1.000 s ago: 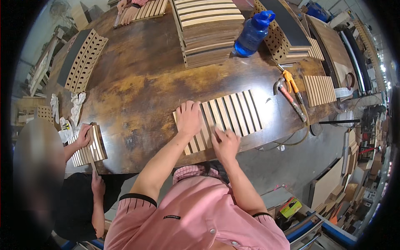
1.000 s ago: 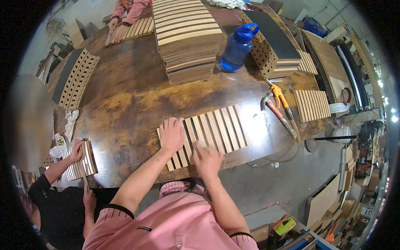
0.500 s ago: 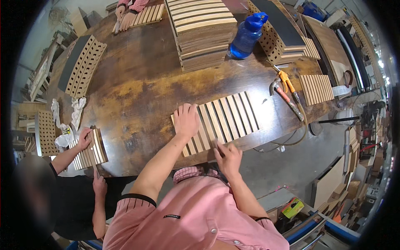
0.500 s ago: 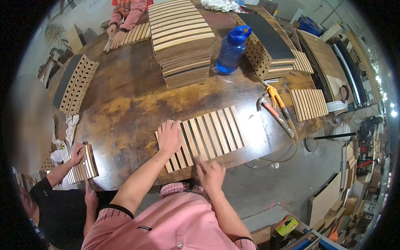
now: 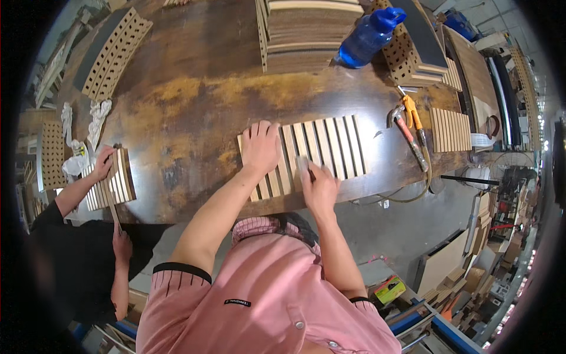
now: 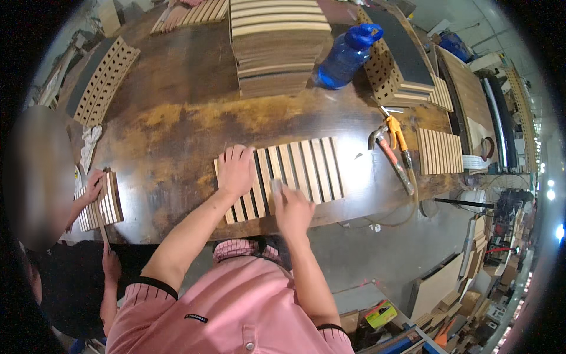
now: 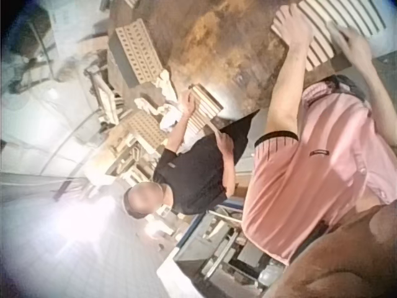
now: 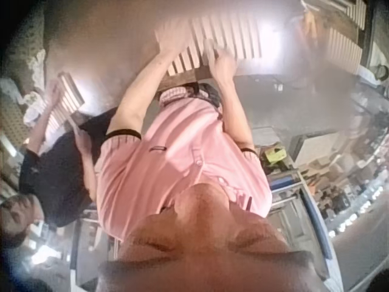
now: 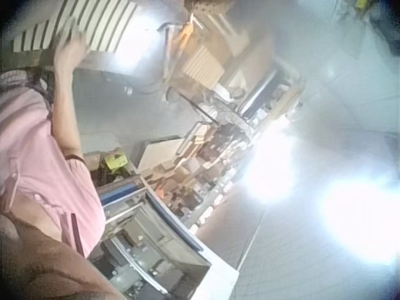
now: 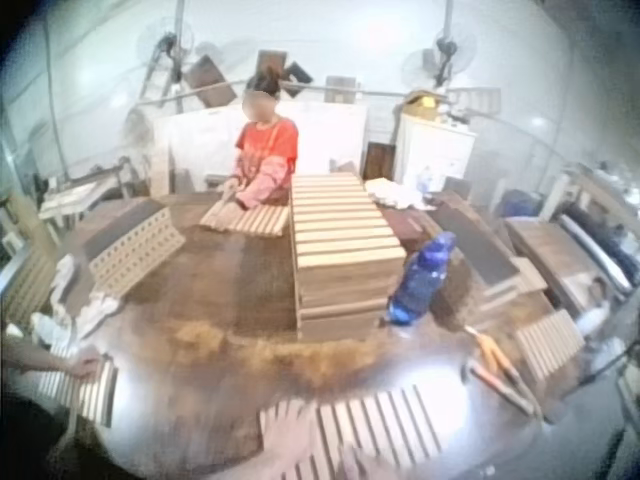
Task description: The person sands between the slats and along the edges of wooden panels using a sanding block by hand.
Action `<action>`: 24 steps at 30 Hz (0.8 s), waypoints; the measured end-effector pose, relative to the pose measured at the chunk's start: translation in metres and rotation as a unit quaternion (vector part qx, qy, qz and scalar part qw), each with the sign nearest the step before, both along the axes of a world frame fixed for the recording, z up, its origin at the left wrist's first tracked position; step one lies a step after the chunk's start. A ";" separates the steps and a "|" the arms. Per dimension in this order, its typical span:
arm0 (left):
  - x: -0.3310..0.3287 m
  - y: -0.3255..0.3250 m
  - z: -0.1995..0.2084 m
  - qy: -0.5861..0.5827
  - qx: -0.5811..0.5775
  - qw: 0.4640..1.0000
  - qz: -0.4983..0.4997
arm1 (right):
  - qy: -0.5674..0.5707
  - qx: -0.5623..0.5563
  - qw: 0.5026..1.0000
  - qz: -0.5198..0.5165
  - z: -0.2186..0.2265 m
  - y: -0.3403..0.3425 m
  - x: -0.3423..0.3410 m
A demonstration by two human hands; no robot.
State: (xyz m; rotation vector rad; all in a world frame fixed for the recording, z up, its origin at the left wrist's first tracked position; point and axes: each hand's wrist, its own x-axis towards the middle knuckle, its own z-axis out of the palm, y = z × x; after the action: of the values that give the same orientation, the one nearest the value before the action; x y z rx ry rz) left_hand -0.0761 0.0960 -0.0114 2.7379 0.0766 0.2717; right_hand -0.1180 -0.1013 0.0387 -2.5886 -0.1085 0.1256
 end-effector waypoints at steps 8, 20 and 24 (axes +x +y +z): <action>0.004 -0.002 0.005 -0.006 -0.004 1.000 -0.008 | -0.088 -0.003 0.996 -0.009 -0.018 0.050 0.081; 0.002 0.001 0.005 -0.014 0.014 1.000 0.003 | -0.112 -0.025 0.993 0.004 -0.023 0.044 0.061; 0.002 -0.002 0.001 -0.013 0.034 0.999 0.000 | -0.147 0.039 0.988 -0.017 -0.024 0.076 0.125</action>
State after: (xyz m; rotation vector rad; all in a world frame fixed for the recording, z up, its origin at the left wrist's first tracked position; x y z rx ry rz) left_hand -0.0742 0.0943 -0.0105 2.8007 0.0605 0.3140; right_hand 0.0074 -0.0255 0.0147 -2.5127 -0.1733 -0.2683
